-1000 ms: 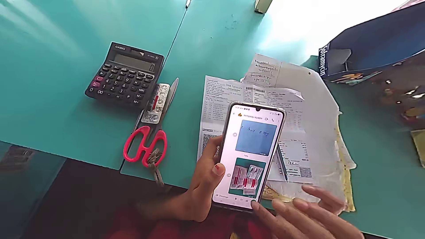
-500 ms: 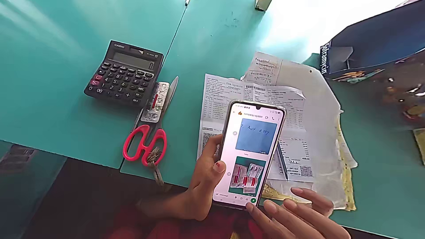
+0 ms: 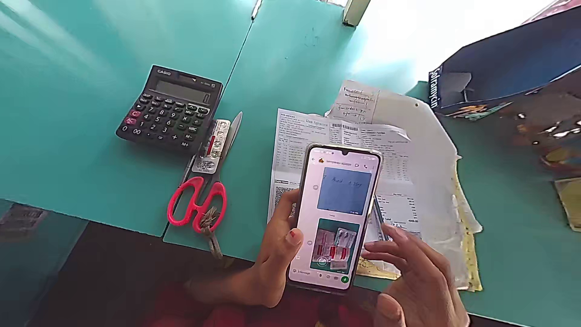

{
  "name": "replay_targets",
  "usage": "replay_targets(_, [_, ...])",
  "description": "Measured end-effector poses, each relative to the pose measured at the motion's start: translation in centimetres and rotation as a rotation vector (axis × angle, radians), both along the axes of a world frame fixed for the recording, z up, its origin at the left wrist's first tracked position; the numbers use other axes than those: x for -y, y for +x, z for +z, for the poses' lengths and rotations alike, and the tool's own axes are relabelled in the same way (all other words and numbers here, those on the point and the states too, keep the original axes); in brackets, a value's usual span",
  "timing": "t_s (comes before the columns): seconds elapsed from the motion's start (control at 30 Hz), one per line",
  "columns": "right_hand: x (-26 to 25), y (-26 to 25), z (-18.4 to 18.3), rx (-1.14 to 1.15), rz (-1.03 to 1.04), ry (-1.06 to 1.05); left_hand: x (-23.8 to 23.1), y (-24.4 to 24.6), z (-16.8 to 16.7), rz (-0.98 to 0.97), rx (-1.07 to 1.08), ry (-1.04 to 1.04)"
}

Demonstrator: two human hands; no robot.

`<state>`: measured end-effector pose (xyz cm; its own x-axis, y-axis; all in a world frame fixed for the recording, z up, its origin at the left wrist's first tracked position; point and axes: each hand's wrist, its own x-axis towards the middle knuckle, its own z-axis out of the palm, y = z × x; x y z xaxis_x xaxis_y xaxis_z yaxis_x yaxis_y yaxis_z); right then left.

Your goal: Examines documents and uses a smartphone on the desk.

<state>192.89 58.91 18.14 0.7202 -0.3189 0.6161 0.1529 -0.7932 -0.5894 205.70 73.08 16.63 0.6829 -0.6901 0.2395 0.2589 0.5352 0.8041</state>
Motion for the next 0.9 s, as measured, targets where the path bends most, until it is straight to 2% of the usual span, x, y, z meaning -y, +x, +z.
replay_targets(0.07, [-0.2, 0.0, 0.1, -0.063, 0.020, 0.118, -0.1, 0.0, 0.0, 0.018, 0.000, -0.022])
replay_targets(0.13, [0.1, -0.1, 0.3, -0.079, -0.016, 0.119, -0.1, -0.1, 0.0, 0.092, 0.017, -0.040])
replay_targets(0.23, [1.5, 0.1, 0.4, -0.067, -0.260, -0.051, -0.2, -0.3, -0.1, 0.192, 0.017, -0.115])
replay_targets(0.3, [2.5, 0.3, 0.5, -0.155, -0.415, -0.166, -0.2, -0.2, -0.1, 0.205, -0.011, -0.158])
replay_targets(0.43, [3.0, 0.8, 0.0, -0.301, -0.460, -0.241, -0.1, -0.3, 0.1, 0.215, -0.083, -0.130])
replay_targets(0.6, [4.2, 0.2, 0.5, -0.231, -0.529, -0.164, -0.2, -0.2, 0.2, 0.156, -0.066, -0.096])
replay_targets(0.73, [7.5, -2.5, 1.4, -0.205, -0.777, -0.172, -0.2, -0.2, 0.4, 0.162, -0.031, -0.075])
replay_targets(0.83, [9.7, -4.3, 1.5, -0.274, -0.956, -0.123, -0.1, -0.4, 0.4, 0.164, -0.017, -0.080])
replay_targets(0.9, [11.2, -5.2, 1.1, -0.329, -1.001, -0.099, 0.0, -0.4, 0.4, 0.166, -0.008, -0.084])
